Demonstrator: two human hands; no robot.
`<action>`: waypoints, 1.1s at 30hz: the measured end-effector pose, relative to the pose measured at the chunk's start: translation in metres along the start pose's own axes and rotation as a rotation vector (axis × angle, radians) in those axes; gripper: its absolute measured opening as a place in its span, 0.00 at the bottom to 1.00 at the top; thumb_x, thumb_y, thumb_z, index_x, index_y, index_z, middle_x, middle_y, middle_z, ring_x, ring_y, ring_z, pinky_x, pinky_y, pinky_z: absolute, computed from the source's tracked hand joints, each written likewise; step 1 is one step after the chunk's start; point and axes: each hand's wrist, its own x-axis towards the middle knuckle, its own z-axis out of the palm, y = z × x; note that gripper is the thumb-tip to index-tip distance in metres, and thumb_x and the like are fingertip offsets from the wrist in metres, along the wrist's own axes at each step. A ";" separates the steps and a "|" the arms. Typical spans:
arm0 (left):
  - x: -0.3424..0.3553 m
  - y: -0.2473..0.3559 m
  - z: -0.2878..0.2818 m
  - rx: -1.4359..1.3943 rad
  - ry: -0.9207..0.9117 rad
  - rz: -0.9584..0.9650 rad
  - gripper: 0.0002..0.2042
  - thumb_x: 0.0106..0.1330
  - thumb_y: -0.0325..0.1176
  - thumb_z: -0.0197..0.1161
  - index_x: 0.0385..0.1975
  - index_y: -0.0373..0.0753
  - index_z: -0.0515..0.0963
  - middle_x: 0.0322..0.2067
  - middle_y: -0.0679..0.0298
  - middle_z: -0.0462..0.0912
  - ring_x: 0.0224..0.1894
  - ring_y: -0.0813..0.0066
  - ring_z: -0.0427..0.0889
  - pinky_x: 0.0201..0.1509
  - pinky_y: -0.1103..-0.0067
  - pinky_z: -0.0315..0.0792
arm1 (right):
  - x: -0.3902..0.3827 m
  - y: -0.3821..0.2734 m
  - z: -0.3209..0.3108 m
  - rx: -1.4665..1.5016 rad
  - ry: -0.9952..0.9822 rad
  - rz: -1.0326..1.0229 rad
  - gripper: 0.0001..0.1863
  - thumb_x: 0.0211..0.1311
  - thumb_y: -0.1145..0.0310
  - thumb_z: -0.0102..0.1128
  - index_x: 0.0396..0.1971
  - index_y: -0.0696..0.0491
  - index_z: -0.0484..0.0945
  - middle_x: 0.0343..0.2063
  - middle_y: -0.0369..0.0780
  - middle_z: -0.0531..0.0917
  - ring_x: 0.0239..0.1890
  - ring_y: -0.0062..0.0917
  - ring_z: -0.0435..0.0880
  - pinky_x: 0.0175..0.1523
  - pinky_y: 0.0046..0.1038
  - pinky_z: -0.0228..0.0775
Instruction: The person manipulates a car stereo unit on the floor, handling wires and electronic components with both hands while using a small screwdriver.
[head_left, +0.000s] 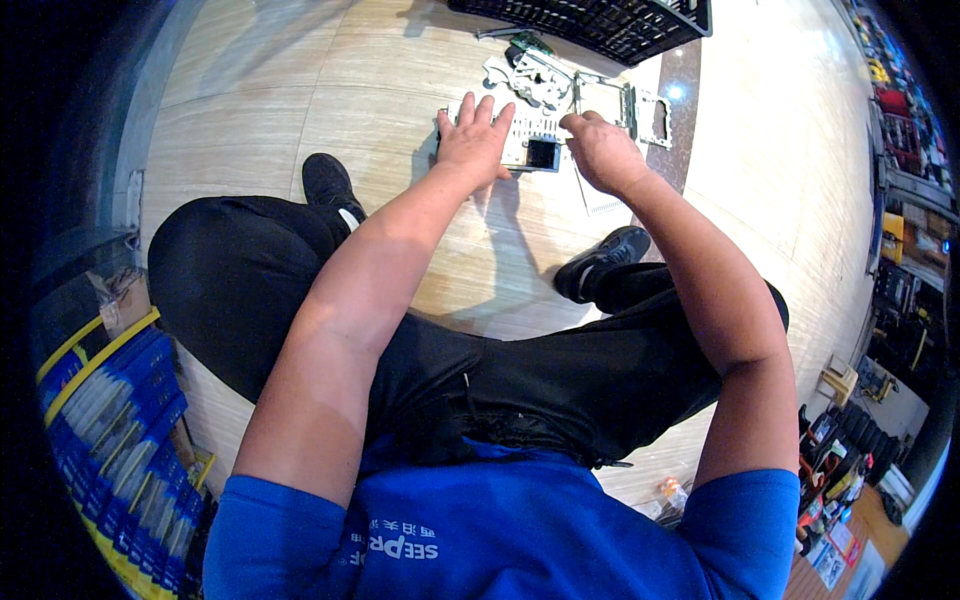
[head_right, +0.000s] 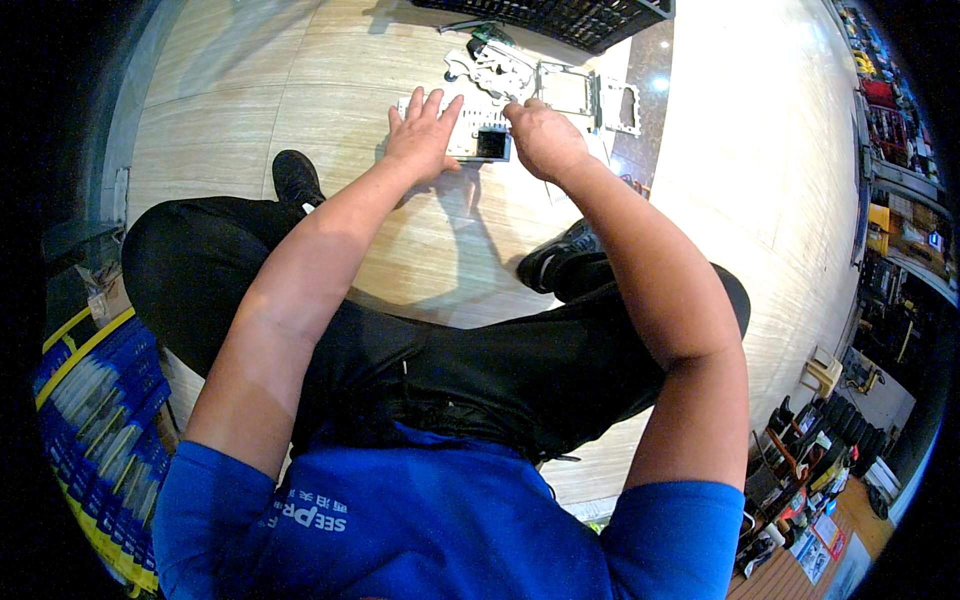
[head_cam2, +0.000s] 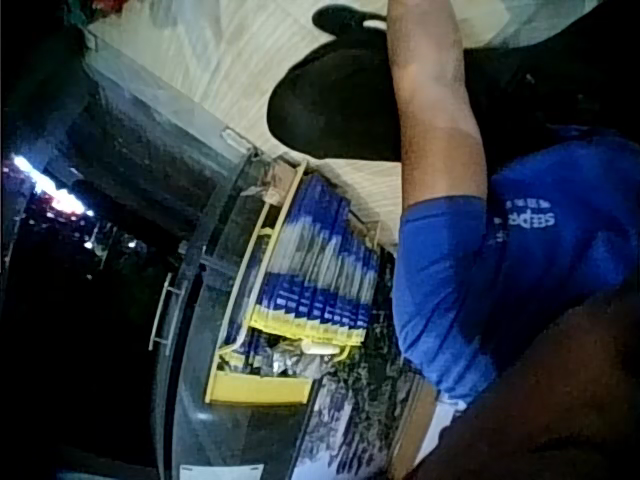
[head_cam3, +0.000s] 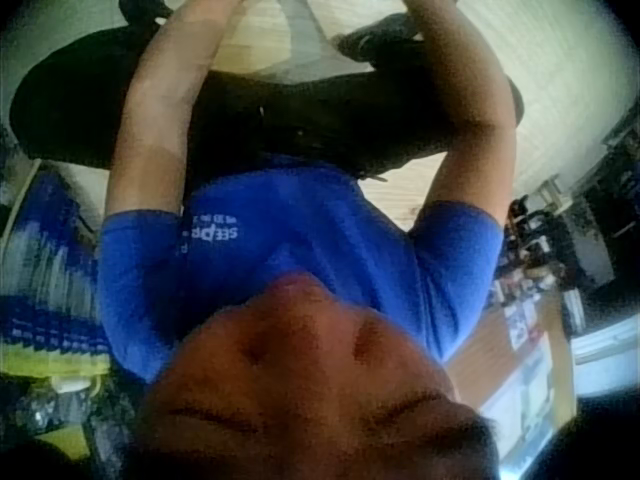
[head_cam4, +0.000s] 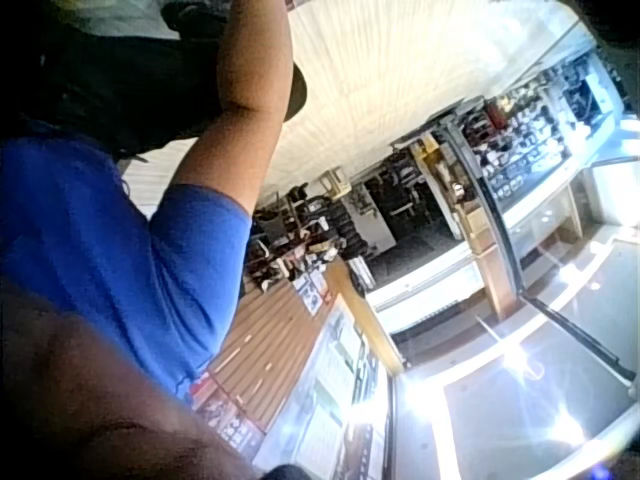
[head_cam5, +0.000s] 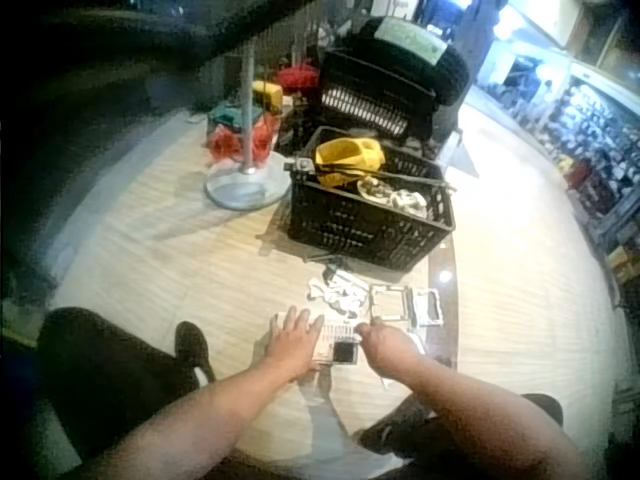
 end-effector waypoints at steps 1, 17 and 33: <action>0.000 0.000 0.000 0.004 0.002 0.001 0.52 0.50 0.43 0.79 0.75 0.53 0.52 0.74 0.57 0.52 0.77 0.51 0.46 0.74 0.43 0.50 | -0.001 0.001 0.000 0.022 0.012 -0.021 0.15 0.67 0.72 0.50 0.52 0.54 0.76 0.46 0.52 0.81 0.47 0.49 0.83 0.55 0.44 0.75; 0.000 0.001 -0.001 0.007 0.002 0.000 0.52 0.50 0.43 0.79 0.75 0.53 0.53 0.74 0.57 0.52 0.78 0.51 0.46 0.74 0.42 0.49 | 0.000 -0.001 0.001 0.007 0.005 0.031 0.15 0.67 0.72 0.52 0.52 0.56 0.76 0.46 0.53 0.81 0.47 0.49 0.83 0.54 0.44 0.75; 0.000 -0.001 0.001 -0.002 0.001 -0.004 0.52 0.50 0.43 0.80 0.75 0.53 0.52 0.74 0.56 0.52 0.78 0.51 0.46 0.74 0.43 0.49 | -0.001 0.001 0.003 0.068 0.044 -0.111 0.17 0.63 0.78 0.47 0.50 0.55 0.77 0.45 0.53 0.81 0.48 0.47 0.84 0.53 0.43 0.77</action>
